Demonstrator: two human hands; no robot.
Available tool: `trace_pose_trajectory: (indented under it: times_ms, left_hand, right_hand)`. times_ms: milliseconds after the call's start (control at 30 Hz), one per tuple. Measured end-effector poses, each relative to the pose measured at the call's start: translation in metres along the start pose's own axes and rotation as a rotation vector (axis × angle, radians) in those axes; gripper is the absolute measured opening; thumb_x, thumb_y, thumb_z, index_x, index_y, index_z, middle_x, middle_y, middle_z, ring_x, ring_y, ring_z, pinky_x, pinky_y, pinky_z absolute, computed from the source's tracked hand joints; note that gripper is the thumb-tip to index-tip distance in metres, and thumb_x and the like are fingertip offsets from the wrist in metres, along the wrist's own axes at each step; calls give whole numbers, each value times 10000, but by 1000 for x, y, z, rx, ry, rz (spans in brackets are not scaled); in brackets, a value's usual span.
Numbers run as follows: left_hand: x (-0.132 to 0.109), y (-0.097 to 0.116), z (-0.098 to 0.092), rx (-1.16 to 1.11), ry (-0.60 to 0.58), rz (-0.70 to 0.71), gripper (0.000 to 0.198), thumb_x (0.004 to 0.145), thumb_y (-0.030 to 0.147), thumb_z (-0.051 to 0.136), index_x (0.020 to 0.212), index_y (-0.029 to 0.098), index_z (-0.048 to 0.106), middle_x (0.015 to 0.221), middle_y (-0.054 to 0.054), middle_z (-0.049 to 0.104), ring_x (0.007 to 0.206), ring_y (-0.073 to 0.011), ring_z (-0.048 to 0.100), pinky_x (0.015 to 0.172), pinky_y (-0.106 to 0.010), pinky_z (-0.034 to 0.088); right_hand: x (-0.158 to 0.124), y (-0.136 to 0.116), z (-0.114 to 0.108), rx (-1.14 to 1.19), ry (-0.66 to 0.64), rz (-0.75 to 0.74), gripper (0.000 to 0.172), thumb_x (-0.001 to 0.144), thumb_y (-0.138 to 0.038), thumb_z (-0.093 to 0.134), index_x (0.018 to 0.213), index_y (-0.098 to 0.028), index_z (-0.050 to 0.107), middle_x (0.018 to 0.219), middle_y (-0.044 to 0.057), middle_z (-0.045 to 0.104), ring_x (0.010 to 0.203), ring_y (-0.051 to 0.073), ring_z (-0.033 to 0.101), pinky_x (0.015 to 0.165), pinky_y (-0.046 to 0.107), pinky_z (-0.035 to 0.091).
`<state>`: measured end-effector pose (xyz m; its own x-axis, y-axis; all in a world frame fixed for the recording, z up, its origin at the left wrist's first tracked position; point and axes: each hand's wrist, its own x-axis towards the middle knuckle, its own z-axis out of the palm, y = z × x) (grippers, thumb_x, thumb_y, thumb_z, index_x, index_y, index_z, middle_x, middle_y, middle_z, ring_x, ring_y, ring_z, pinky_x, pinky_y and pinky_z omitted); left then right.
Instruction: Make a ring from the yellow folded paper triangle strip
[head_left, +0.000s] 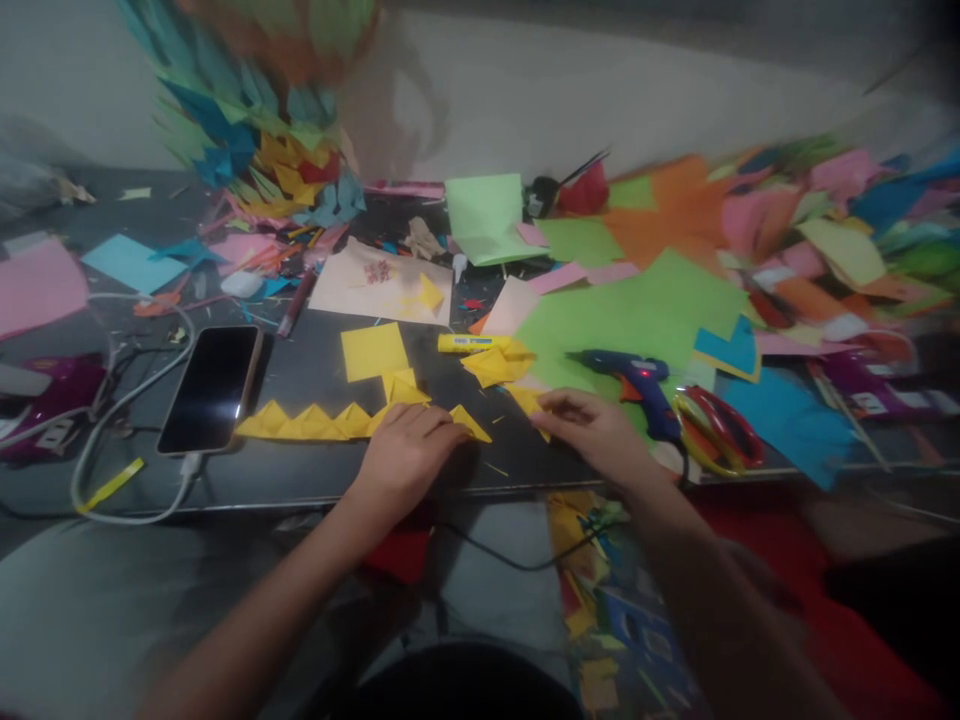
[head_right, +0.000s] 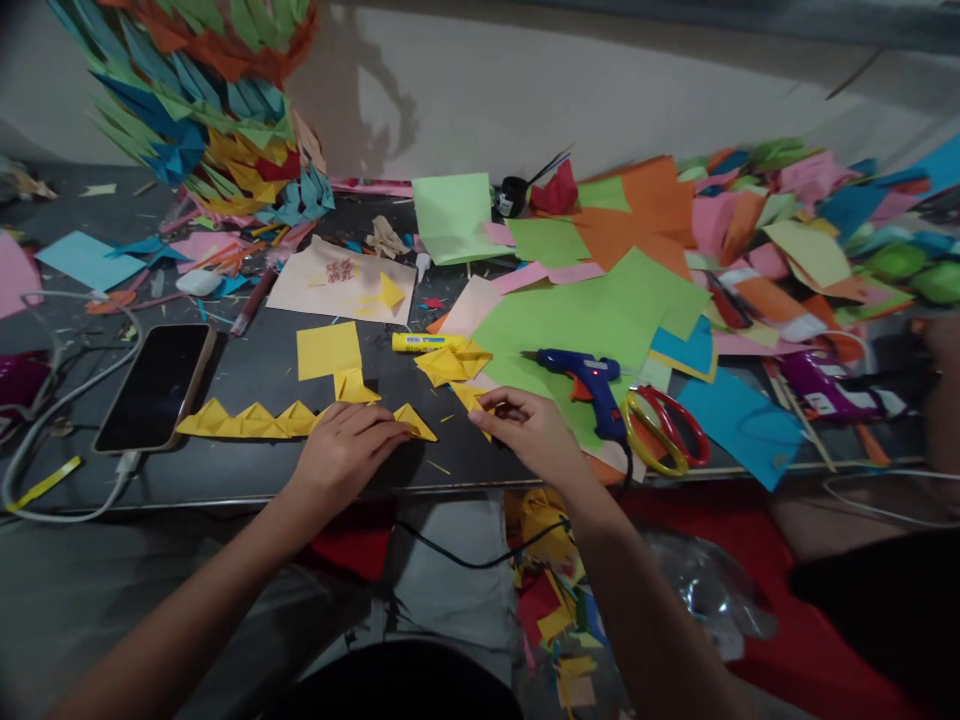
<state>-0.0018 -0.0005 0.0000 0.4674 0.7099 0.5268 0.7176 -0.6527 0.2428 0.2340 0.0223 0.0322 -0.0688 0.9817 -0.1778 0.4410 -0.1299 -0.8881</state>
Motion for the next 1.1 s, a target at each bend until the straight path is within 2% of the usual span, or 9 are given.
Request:
trace_pose_trajectory:
  times_ms: [100, 233, 400, 500, 667, 833, 900, 1000, 1100]
  left_hand:
    - [0, 0, 0, -1, 2, 3, 118, 894, 217, 528, 885, 205, 644, 844, 1, 652, 741, -132, 568, 677, -288, 381]
    - [0, 0, -1, 8, -1, 11, 128, 899, 206, 517, 907, 206, 645, 844, -1, 653, 742, -134, 569, 675, -290, 379]
    - [1, 2, -1, 20, 2, 21, 127, 897, 200, 515, 908, 193, 641, 838, -9, 653, 738, -142, 568, 670, -291, 381]
    - [2, 2, -1, 35, -7, 16, 110, 887, 202, 533, 906, 186, 640, 839, -14, 655, 739, -147, 570, 678, -293, 385]
    - [3, 3, -1, 43, -10, 8, 99, 874, 204, 553, 919, 172, 635, 841, -16, 659, 741, -154, 580, 675, -298, 387]
    - [3, 4, -1, 53, -5, -1, 132, 893, 225, 521, 914, 170, 639, 830, -24, 656, 735, -152, 583, 670, -302, 390]
    - [4, 4, -1, 54, -9, -6, 139, 896, 223, 516, 898, 167, 643, 825, -26, 654, 736, -152, 584, 666, -303, 390]
    - [5, 5, 0, 72, -17, -7, 138, 893, 228, 523, 889, 166, 646, 817, -24, 653, 727, -152, 583, 653, -304, 381]
    - [6, 5, 1, 101, -33, -10, 138, 893, 234, 526, 893, 168, 647, 800, -21, 645, 719, -151, 578, 646, -305, 368]
  right_hand:
    - [-2, 1, 3, 52, -8, -51, 437, 616, -519, 719, 873, -185, 603, 764, 28, 655, 649, 142, 593, 589, 258, 477]
    - [-5, -2, 6, -51, -60, -127, 386, 736, -456, 647, 1033, -216, 583, 875, 40, 677, 702, 162, 612, 645, 307, 506]
    - [-5, -7, 13, -175, -95, -243, 267, 858, -390, 507, 1042, -240, 631, 1128, 58, 632, 1005, 206, 596, 821, 344, 503]
    - [-3, -7, 19, -148, -105, -252, 282, 856, -363, 509, 1083, -235, 614, 1177, 62, 608, 1034, 198, 584, 822, 322, 507]
    - [-1, -6, 27, -77, -172, -195, 269, 814, -338, 553, 1050, -213, 584, 1029, 51, 646, 801, 159, 624, 746, 318, 526]
    - [0, -8, 29, -138, -184, -223, 208, 820, -303, 551, 1004, -217, 593, 946, 33, 653, 779, 154, 615, 729, 301, 513]
    - [0, -8, 29, -203, -178, -275, 197, 826, -285, 551, 1005, -216, 596, 956, 39, 645, 810, 161, 608, 723, 296, 507]
    - [0, -7, 29, -324, -177, -417, 151, 848, -242, 528, 972, -223, 611, 974, 45, 628, 908, 175, 586, 790, 314, 486]
    - [-1, -6, 30, -394, -172, -509, 147, 875, -213, 485, 920, -226, 625, 948, 46, 621, 912, 175, 579, 824, 332, 474]
